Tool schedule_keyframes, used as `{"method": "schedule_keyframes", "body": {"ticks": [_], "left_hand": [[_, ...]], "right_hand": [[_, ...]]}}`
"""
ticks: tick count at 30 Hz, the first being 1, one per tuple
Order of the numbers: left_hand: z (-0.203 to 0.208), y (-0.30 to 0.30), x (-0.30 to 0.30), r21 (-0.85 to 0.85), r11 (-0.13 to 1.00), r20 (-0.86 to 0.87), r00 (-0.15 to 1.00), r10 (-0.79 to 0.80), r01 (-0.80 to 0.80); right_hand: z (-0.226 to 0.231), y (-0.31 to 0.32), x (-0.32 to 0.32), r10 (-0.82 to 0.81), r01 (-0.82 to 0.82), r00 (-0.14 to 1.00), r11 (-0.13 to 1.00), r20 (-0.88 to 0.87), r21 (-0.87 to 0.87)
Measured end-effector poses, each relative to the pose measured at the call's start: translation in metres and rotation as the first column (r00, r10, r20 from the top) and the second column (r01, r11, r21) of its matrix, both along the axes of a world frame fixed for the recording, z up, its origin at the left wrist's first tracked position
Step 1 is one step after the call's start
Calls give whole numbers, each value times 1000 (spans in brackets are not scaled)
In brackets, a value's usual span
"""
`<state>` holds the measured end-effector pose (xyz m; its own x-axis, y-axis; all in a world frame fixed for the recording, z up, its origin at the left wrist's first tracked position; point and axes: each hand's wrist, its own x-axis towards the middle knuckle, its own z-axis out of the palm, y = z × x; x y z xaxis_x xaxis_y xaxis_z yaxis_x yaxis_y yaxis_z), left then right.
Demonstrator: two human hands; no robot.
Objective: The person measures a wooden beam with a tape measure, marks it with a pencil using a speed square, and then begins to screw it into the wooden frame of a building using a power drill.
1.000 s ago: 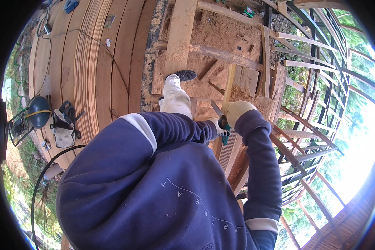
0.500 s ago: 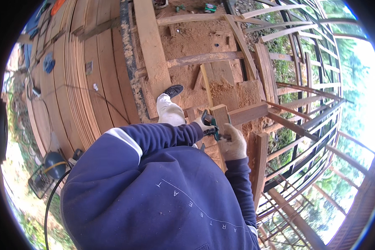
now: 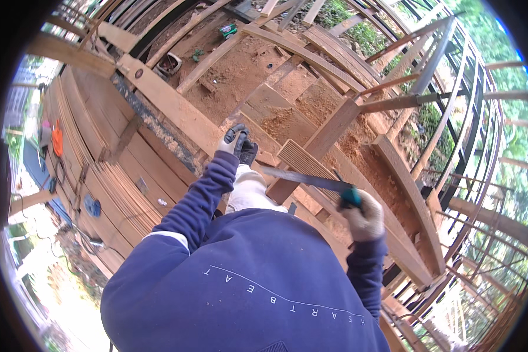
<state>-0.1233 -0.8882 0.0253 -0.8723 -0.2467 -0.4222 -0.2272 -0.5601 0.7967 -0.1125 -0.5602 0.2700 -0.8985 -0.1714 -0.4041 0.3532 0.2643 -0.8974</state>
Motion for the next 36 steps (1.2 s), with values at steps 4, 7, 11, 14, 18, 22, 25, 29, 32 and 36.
{"method": "schedule_keyframes", "body": {"ticks": [4, 7, 11, 14, 18, 22, 25, 29, 32, 36], "left_hand": [[-85, 19, -40, -73, 807, 127, 808, -576, 586], [-94, 50, -49, -795, 347, -32, 537, -843, 498], [-110, 59, -64, -446, 450, 156, 562, -812, 774], [-118, 63, -65, 68, 771, 486, 654, -581, 634], [-146, 41, -76, -137, 612, 348, 617, -706, 779], [-123, 47, -60, -283, 502, 394, 576, -716, 817], [-57, 62, -24, -131, 686, 432, 664, -610, 715], [-73, 38, 11, -228, 576, 393, 615, -684, 785], [-132, 27, 48, -341, 636, 256, 720, -645, 692], [-95, 47, 58, -583, 663, 80, 845, -529, 470]], "right_hand": [[26, 55, 30, -410, 394, 904, 908, -116, -143], [29, 94, 50, -477, 468, 829, 878, -293, -104], [8, 75, 72, -636, 599, 750, 770, -184, -219], [-8, 75, 94, -578, 532, 808, 798, -111, -284], [-16, 68, 102, -575, 538, 814, 799, -83, -268], [-21, 68, 93, -605, 569, 786, 789, -130, -233], [-17, 80, 97, -615, 590, 767, 788, -185, -174], [-1, 70, 79, -572, 559, 797, 820, -197, -119], [11, 60, 52, -254, 285, 929, 955, -269, 83], [3, 36, 16, 203, -65, 886, 945, -418, 322]]}}
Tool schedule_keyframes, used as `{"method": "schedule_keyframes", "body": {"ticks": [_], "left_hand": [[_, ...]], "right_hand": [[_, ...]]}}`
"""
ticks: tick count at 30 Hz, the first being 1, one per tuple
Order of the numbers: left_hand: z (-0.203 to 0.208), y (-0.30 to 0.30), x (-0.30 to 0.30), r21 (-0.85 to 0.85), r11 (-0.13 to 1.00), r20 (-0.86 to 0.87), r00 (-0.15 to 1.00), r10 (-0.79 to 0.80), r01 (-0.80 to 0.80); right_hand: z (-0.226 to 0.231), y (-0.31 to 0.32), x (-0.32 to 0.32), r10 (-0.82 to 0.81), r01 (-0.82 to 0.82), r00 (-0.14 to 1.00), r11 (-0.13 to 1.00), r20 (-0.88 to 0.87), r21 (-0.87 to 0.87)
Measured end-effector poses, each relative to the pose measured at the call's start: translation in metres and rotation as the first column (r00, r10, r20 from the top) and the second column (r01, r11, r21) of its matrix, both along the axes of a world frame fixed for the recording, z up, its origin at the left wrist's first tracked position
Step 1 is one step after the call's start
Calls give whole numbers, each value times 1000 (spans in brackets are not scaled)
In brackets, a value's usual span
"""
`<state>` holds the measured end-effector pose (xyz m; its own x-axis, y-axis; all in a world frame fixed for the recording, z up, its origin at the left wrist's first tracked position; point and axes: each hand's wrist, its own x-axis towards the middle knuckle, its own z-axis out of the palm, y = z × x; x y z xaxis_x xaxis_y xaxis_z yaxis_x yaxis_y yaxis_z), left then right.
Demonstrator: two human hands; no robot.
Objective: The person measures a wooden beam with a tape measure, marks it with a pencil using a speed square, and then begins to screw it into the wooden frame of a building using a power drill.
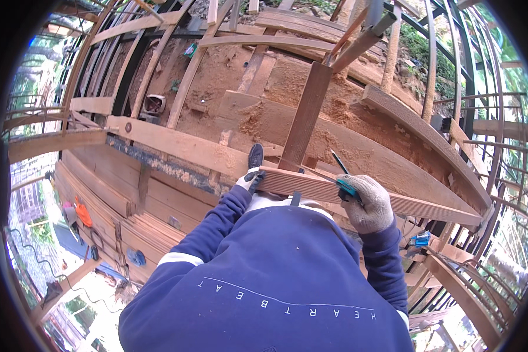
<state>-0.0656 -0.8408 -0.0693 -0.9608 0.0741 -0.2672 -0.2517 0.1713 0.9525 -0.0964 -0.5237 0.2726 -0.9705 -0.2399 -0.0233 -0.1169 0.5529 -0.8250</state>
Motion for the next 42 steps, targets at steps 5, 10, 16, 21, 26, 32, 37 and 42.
{"method": "schedule_keyframes", "body": {"ticks": [5, 10, 16, 21, 26, 32, 37, 42], "left_hand": [[-12, 1, 5, 79, 997, 25, 1000, 10, -12], [-69, -6, 5, 106, 994, 14, 1000, 25, -27], [-67, -9, -4, 559, 700, 583, 811, 50, -445], [-14, 1, -17, 401, 888, 478, 878, 7, -226], [23, 3, -9, 380, 922, 295, 954, -51, -68], [20, 1, -4, 449, 884, 287, 958, -8, -127], [14, 0, -7, 455, 881, 326, 945, -29, -130], [-1, 5, -13, 429, 890, 369, 929, -16, -155]], "right_hand": [[-17, -13, -10, 42, -42, 999, 999, -12, 14], [-20, -3, -11, 5, -1, 998, 998, -69, 70], [-23, 2, -13, -53, 57, 991, 998, -123, 29], [-29, 7, -9, -51, 50, 994, 999, -92, -10], [-27, -4, -24, 88, -88, 993, 996, -84, 1], [-26, -32, -47, 349, -337, 934, 931, -74, 139], [-46, -47, -67, 359, -355, 933, 924, -4, 142], [-53, -49, -72, 317, -310, 947, 943, -46, 125]]}}
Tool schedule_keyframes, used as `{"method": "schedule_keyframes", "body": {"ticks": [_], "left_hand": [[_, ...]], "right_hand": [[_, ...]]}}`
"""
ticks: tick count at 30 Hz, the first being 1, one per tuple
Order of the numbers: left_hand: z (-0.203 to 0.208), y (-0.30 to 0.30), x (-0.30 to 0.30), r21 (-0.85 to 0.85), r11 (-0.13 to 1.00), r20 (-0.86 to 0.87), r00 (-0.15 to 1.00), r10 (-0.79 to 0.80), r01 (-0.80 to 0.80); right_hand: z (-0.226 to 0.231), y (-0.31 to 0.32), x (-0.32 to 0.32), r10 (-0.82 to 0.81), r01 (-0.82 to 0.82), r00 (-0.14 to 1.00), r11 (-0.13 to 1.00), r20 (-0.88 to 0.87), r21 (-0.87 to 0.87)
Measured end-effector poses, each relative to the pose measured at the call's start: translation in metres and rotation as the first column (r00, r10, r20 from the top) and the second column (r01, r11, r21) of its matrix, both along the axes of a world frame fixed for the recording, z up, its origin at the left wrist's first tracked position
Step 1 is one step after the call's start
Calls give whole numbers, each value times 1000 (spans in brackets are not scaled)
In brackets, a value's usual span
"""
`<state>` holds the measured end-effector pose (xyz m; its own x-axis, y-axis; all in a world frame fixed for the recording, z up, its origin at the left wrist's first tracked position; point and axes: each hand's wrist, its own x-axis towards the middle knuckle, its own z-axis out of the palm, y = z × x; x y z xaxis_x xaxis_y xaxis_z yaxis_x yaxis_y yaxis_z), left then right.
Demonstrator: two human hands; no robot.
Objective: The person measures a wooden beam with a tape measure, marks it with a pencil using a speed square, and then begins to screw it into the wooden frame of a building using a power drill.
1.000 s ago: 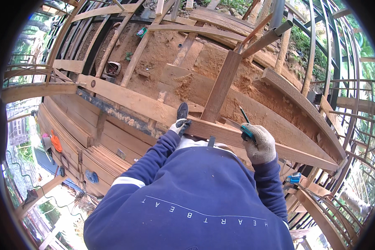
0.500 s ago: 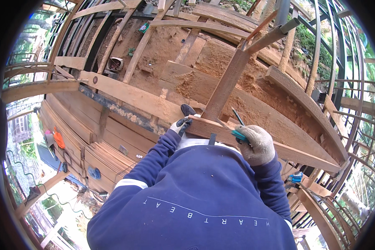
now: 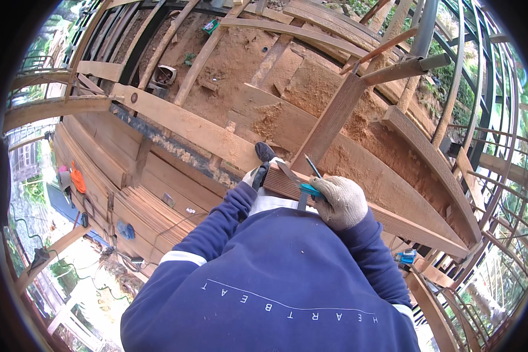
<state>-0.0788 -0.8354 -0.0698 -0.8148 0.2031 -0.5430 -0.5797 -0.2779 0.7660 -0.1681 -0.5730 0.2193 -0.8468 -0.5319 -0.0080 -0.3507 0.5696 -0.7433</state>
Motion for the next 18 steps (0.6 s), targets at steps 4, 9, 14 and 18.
{"method": "schedule_keyframes", "body": {"ticks": [4, 9, 14, 18], "left_hand": [[-16, 2, -7, -31, 1000, 65, 998, 5, -3], [-18, 5, -14, -112, 993, -24, 999, -37, 34], [-1, 9, -18, 19, 995, -153, 983, -97, 101], [27, 18, -38, 181, 970, -137, 981, -141, 164]], "right_hand": [[-6, 4, -3, -1, 2, 999, 1000, 39, -21], [-29, -7, -8, 84, -84, 996, 996, 9, 12], [-57, -21, -10, 87, -88, 996, 996, 10, 29], [-90, -23, -13, 104, -103, 995, 993, -14, 49]]}}
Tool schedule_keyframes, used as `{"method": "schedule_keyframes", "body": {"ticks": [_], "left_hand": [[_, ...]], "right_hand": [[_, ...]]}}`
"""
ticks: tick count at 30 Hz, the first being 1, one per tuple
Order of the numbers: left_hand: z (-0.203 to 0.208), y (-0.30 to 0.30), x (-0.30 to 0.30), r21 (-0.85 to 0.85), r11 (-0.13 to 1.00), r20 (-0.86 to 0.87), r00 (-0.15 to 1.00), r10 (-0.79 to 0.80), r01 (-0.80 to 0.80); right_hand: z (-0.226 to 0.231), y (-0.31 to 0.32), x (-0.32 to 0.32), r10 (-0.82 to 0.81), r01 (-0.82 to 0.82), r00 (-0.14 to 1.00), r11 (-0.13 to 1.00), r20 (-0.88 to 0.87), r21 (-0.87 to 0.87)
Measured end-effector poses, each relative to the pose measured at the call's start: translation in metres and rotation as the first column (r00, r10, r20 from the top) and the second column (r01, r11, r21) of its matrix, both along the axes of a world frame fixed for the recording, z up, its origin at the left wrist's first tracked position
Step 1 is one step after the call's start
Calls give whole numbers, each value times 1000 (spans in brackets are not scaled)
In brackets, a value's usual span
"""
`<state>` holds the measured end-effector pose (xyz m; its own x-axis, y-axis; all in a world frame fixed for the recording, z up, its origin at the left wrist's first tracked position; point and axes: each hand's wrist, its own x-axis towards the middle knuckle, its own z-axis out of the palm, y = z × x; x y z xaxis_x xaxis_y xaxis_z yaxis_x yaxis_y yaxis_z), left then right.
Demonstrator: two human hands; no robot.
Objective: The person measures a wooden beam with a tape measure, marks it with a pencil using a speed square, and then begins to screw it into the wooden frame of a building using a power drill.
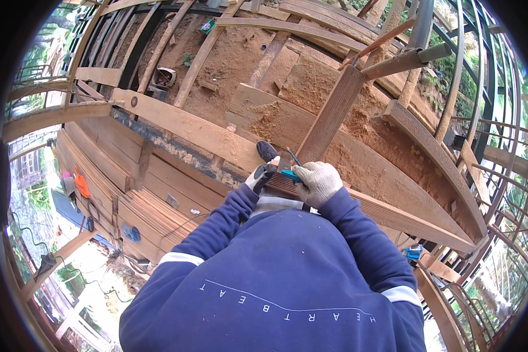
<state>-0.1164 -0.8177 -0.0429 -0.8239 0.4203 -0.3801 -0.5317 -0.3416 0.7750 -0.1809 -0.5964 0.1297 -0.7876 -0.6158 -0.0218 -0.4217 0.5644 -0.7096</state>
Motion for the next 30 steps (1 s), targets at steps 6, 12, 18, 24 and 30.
{"method": "schedule_keyframes", "body": {"ticks": [6, 12, 18, 24, 30], "left_hand": [[26, 9, -1, -375, 922, -184, 982, 30, -98], [10, 8, 0, -605, 795, -155, 974, -164, 37], [15, 12, -2, -722, 688, -59, 984, -168, 74], [-17, 21, 15, -783, 620, -20, 995, -101, 47], [-18, 24, 19, -791, 607, 66, 997, -40, 76]], "right_hand": [[-20, -2, -1, 5, -7, 1000, 995, 14, 96], [-27, -3, -4, 51, -58, 996, 992, 68, 108], [-32, -4, -5, 46, -50, 998, 993, 37, 107], [-29, -4, -9, 65, -79, 992, 988, 109, 134], [-25, -6, -13, 69, -89, 987, 986, 146, 138]]}}
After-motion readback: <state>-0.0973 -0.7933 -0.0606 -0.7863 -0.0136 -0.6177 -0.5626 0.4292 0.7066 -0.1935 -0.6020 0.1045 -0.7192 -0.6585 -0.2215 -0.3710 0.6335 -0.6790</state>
